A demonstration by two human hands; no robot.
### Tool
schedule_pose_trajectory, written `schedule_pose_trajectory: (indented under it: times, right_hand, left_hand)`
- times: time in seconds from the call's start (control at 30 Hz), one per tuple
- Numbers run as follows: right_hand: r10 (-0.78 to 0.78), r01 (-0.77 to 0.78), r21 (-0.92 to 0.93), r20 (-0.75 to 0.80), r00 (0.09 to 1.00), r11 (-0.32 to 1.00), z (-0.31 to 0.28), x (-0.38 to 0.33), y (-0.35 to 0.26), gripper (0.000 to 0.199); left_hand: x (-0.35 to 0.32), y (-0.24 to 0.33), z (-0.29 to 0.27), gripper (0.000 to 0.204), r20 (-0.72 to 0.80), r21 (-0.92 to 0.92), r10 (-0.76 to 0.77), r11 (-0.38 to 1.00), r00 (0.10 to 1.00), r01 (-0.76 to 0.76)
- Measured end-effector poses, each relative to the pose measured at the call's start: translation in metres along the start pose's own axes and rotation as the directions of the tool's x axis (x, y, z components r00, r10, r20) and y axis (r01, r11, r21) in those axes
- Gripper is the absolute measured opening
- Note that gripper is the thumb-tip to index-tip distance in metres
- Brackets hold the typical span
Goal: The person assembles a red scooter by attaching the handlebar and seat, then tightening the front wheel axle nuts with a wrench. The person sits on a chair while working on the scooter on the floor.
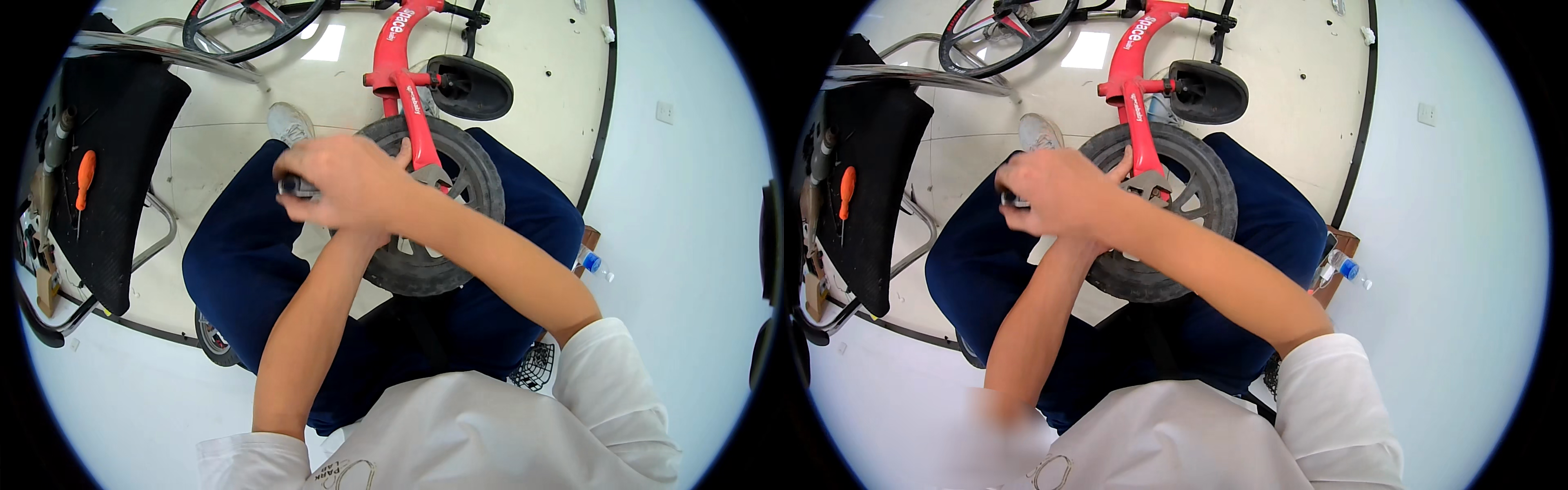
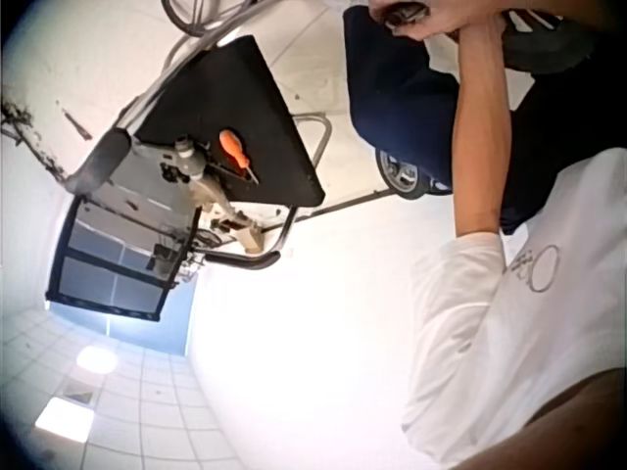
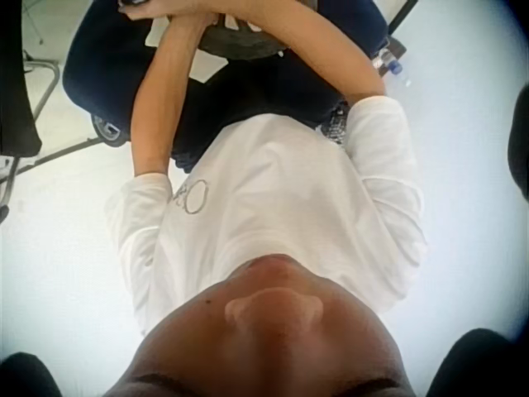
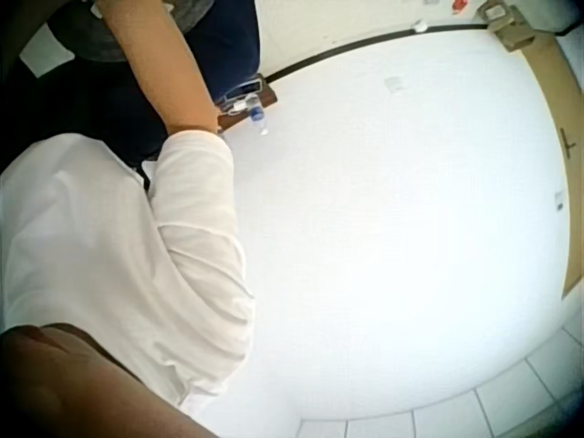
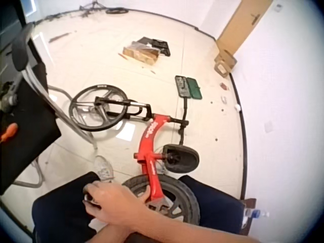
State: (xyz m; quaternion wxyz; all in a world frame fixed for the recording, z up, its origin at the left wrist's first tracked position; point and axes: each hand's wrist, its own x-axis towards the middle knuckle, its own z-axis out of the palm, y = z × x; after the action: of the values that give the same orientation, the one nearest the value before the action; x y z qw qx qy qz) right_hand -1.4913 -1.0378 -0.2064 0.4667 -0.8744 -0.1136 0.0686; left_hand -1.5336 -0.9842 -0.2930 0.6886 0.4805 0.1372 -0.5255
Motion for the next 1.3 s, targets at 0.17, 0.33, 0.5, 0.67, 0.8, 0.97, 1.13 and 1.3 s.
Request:
schedule_pose_trajectory:
  times: [0.17, 0.33, 0.5, 0.67, 0.8, 0.97, 1.13, 1.3]
  right_hand:
    - [-0.069, 0.063, 0.075, 0.075, 0.995, 0.995, -0.002, -0.031, -0.029, 0.022]
    - [-0.109, 0.116, 0.256, -0.042, 0.993, 0.960, 0.000, -0.086, -0.050, 0.027]
    - [-0.178, 0.167, 0.125, 0.081, 0.981, 0.978, 0.004, -0.141, -0.046, 0.030]
    - [-0.253, 0.268, 0.003, 0.343, 0.904, 0.963, -0.013, -0.174, -0.026, 0.033]
    - [-0.202, 0.236, -0.034, 0.410, 0.889, 0.971, -0.050, -0.187, -0.014, 0.040]
    - [0.071, -0.027, -0.156, 0.281, 0.957, 0.987, -0.105, -0.202, -0.001, 0.069]
    - [0.185, -0.115, -0.218, 0.332, 0.925, 0.969, -0.132, -0.200, 0.015, 0.069]
    - [0.375, -0.349, -0.138, 0.304, 0.876, 0.927, -0.157, -0.165, 0.043, 0.056]
  left_hand:
    - [0.018, 0.004, -0.005, 0.069, 0.192, -0.290, -0.481, 0.805, 0.856, 0.517]
    - [0.000, 0.022, 0.008, 0.072, 0.087, -0.048, -0.372, 0.925, 0.924, 0.377]
    - [-0.016, 0.042, 0.023, 0.075, -0.069, 0.010, -0.470, 0.882, 0.880, 0.472]
    - [-0.020, 0.047, 0.029, 0.073, -0.058, 0.018, -0.457, 0.889, 0.888, 0.458]
    - [-0.018, 0.047, 0.026, 0.081, -0.042, 0.016, -0.462, 0.886, 0.886, 0.463]
    - [-0.018, 0.046, 0.023, 0.085, -0.022, -0.012, -0.456, 0.890, 0.890, 0.456]
    - [-0.018, 0.046, 0.023, 0.088, -0.045, -0.002, -0.471, 0.882, 0.881, 0.472]
    - [-0.018, 0.049, 0.025, 0.090, -0.051, -0.003, -0.475, 0.879, 0.878, 0.476]
